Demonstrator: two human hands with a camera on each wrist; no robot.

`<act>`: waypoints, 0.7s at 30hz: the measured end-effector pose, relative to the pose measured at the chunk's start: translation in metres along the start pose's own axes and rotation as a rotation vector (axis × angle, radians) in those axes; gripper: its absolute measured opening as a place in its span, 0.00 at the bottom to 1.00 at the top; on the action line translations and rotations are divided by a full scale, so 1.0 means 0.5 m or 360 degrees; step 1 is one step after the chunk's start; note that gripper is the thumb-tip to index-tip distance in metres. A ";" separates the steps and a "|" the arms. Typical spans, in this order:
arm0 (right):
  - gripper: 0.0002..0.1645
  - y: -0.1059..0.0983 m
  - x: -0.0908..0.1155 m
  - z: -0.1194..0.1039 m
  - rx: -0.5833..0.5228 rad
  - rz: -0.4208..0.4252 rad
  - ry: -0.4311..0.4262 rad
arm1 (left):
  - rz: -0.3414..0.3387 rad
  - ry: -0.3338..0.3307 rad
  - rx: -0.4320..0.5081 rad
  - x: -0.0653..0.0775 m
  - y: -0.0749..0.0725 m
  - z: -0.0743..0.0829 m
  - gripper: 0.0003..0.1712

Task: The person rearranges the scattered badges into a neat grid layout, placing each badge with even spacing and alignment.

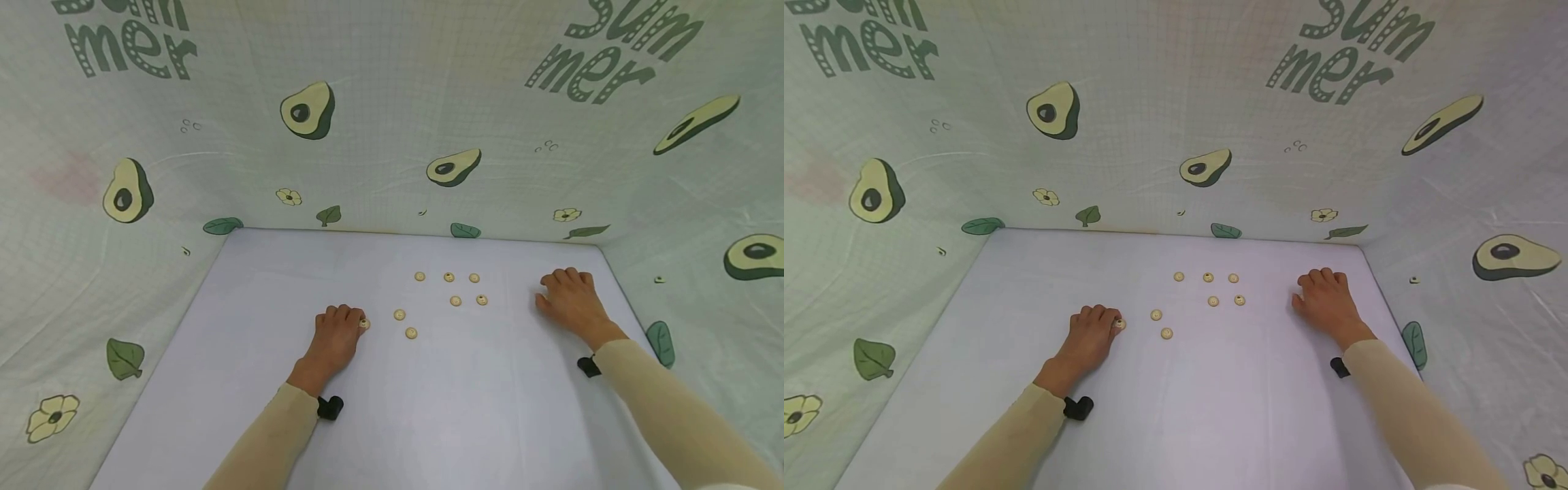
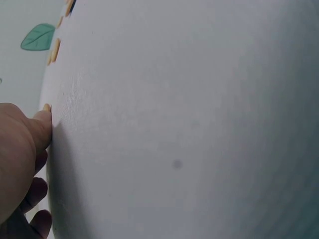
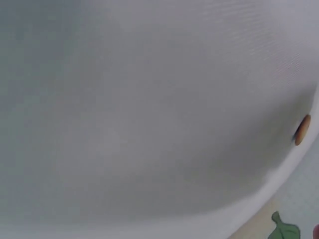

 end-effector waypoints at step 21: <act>0.19 0.045 0.025 0.025 -0.0029 -0.0089 -0.0022 | -0.0022 -0.0023 -0.0022 -0.003 0.004 -0.003 0.11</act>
Point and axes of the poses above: each hand's wrist, its own x-axis away from the middle knuckle, its own y-axis out of the palm, z = x × y, the point moved 9 cm from there along -x, towards the middle knuckle, and after that the axes turned 3 degrees about x, right-handed, at the moved point
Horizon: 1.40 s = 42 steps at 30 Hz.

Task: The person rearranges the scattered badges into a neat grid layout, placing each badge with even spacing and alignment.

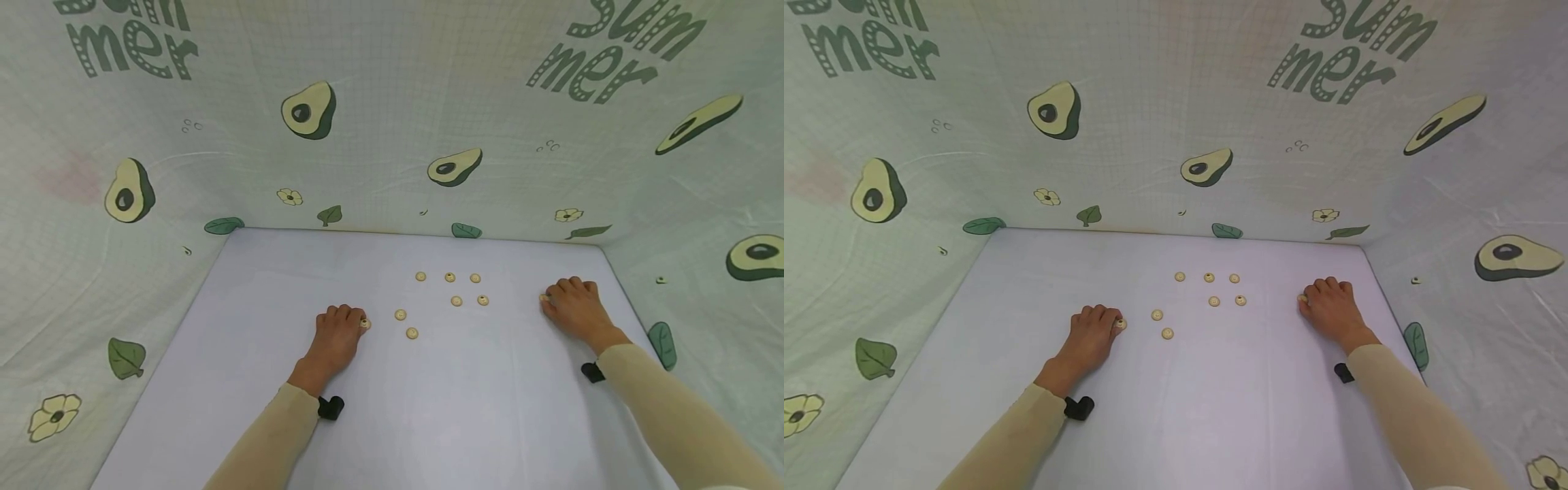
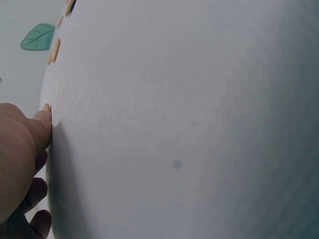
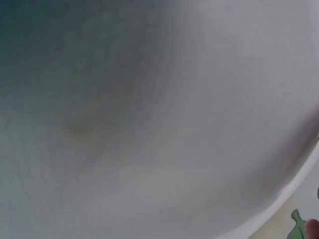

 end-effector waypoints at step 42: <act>0.16 -0.032 -0.061 -0.100 -0.0093 0.0117 -0.0086 | 0.0009 0.0007 0.0014 0.003 0.005 -0.005 0.12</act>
Point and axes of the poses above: each hand's wrist, its own x-axis away from the middle knuckle, its own y-axis out of the palm, z = x × y, the point moved 9 cm from there along -x, towards the middle knuckle, and after that the axes turned 3 degrees about x, right-handed, at the moved point
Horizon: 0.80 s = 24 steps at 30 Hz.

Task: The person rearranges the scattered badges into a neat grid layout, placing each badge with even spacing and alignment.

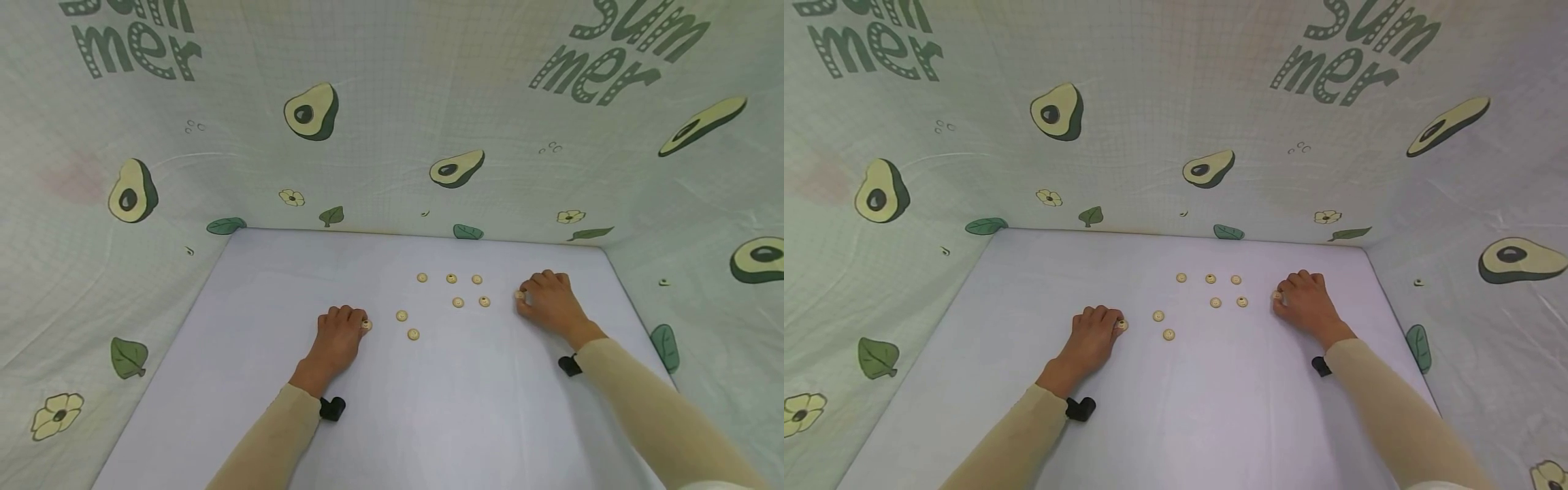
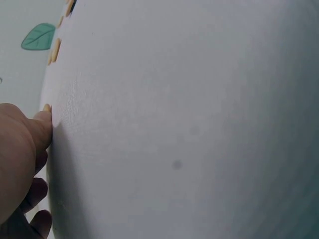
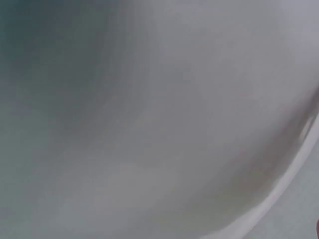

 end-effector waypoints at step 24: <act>0.13 -0.007 -0.090 -0.170 -0.0013 0.0061 -0.0213 | -0.0009 0.0068 -0.0100 -0.002 -0.004 0.013 0.12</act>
Point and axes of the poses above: each hand's wrist, its own x-axis away from the middle knuckle, its own y-axis out of the palm, z = x × y, the point moved 9 cm from there along -x, towards the middle knuckle, and after that the axes turned 3 degrees about x, right-handed, at the moved point
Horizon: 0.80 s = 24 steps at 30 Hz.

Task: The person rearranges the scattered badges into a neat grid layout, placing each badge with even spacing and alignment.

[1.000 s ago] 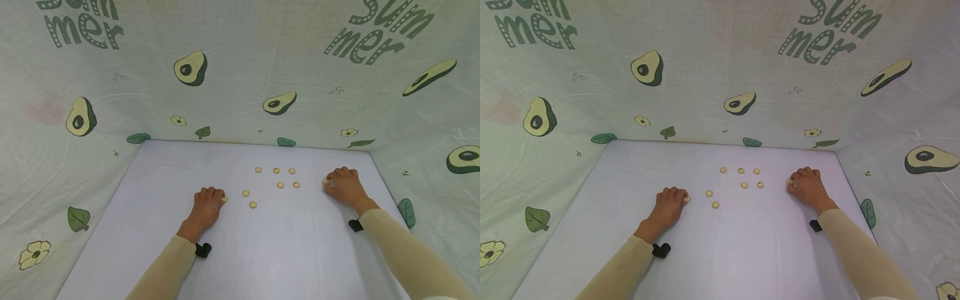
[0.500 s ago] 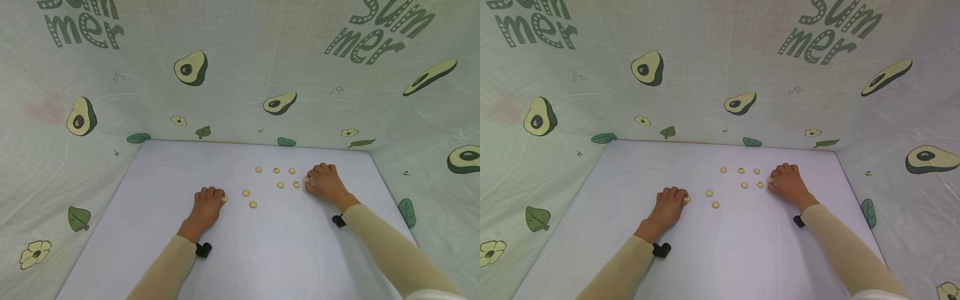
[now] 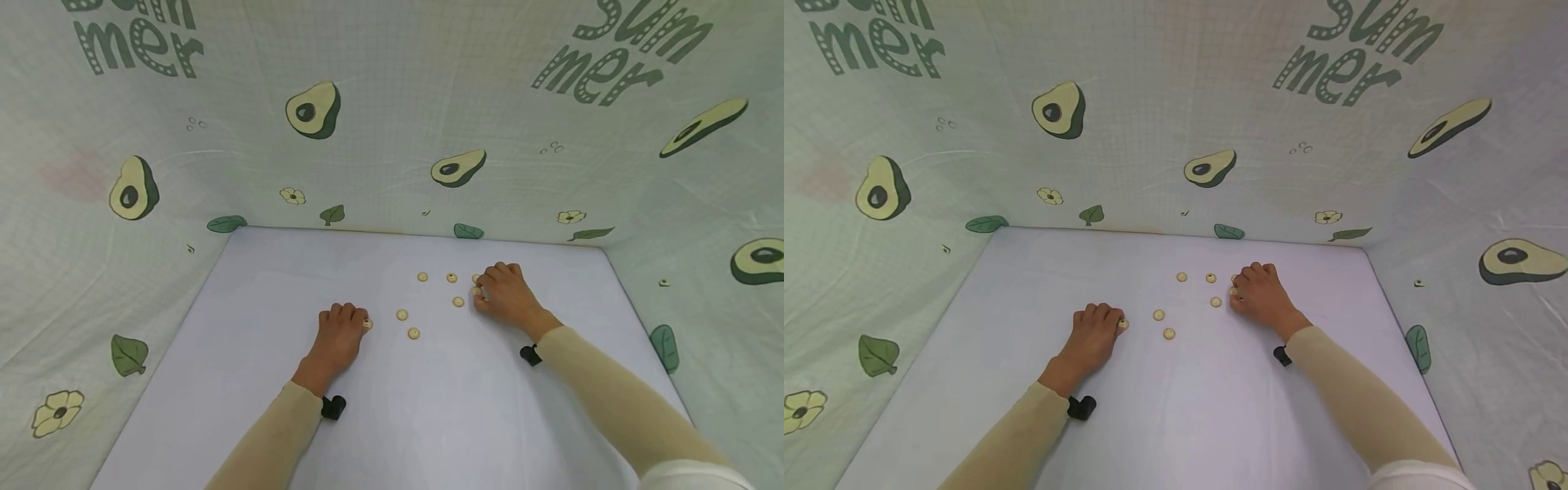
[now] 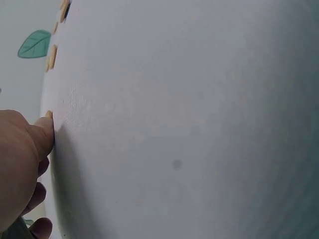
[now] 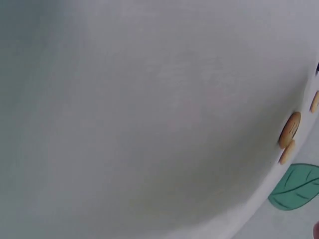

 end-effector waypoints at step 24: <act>0.12 0.022 -0.060 -0.170 -0.0084 0.0000 -0.0273 | 0.0048 0.0023 -0.0021 0.001 -0.002 0.002 0.12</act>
Point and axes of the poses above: each hand's wrist, its own x-axis away from the middle knuckle, its own y-axis out of the palm, z = x × y, the point moved 9 cm from there along -x, towards the middle knuckle, and after that the axes turned 3 degrees about x, right-handed, at the moved point
